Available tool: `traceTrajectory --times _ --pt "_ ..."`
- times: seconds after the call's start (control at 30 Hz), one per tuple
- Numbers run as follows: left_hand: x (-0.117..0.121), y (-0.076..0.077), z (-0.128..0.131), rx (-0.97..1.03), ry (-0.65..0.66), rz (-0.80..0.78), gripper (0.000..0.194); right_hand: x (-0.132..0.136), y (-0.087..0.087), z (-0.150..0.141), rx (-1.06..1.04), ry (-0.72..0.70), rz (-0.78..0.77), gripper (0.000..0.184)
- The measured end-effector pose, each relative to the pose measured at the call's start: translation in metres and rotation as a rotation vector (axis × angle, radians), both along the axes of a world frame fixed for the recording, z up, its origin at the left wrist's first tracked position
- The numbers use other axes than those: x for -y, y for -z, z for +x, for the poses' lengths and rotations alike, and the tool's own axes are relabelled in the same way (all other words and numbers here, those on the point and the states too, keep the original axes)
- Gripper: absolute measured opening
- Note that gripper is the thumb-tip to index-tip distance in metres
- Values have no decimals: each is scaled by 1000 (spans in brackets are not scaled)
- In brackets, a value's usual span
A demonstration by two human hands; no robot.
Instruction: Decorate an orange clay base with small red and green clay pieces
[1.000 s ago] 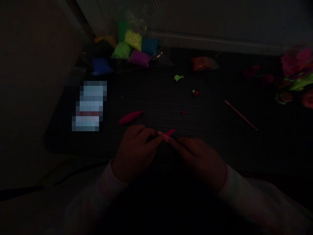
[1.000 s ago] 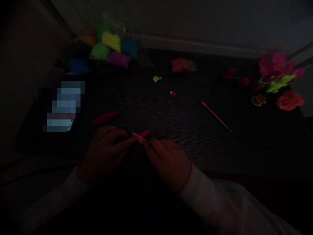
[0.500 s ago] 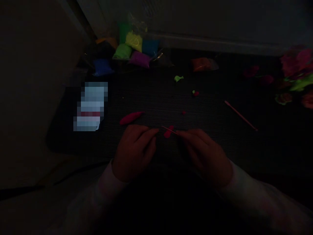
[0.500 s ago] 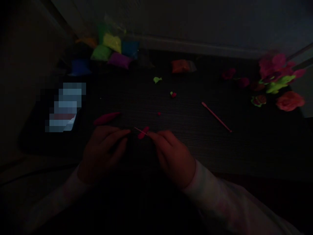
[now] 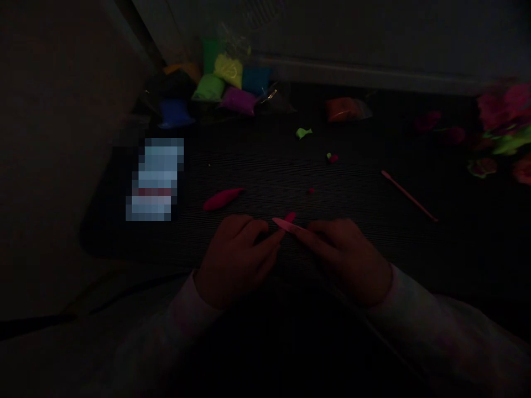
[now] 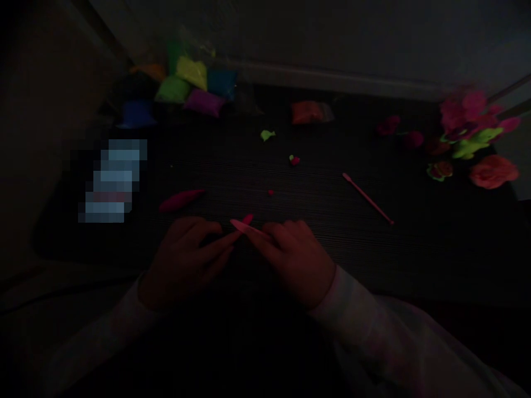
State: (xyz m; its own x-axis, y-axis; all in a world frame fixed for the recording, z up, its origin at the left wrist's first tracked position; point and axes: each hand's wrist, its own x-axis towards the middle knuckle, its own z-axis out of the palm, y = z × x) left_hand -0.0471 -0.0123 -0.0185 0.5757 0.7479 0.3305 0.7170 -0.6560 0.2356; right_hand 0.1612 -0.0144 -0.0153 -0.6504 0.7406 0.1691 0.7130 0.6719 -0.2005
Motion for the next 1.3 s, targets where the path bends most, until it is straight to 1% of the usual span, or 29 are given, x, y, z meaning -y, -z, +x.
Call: traceTrajectory --times 0.13,0.2,0.3,0.4,0.47,0.53,0.63,0.77,0.87,0.93,1.0,1.07,1.13,1.3 --pt "-1 0 0 -5 10 -29 27 -1 -1 -1 53 -9 -28 37" --pt "-1 -1 0 -8 11 -40 27 -1 -1 -1 41 -17 -48 36" --pt "-1 -1 0 -15 13 -45 27 -4 -1 -1 -63 19 -85 36" --pt "0 -1 -1 -15 15 -47 28 -6 -2 1 -240 142 -159 35" --pt "0 0 -1 -7 16 -45 28 -7 -2 2 -294 177 -180 36" --pt "0 0 -1 -4 14 -43 28 -6 -1 3 -247 140 -143 37" --pt "0 -1 -1 -6 13 -55 28 -3 1 2 -90 57 -78 40" --pt "-1 -1 1 -5 14 -62 30 -2 2 1 45 11 -35 40" --pt "-1 0 1 -18 20 -64 30 -3 2 1 37 -3 -48 38" --pt "-1 0 1 -22 16 -66 31 -4 2 2 -47 36 -87 39" --pt "-1 0 0 -24 12 -68 31 -6 2 4 -173 101 -132 41" --pt "-1 -1 0 -30 10 -71 32 -6 2 4 -238 140 -154 43" --pt "-1 -1 1 -32 13 -65 32 -5 2 4 -197 132 -139 44" --pt "-1 0 2 -25 12 -63 31 -3 3 2 0 41 -65 40"
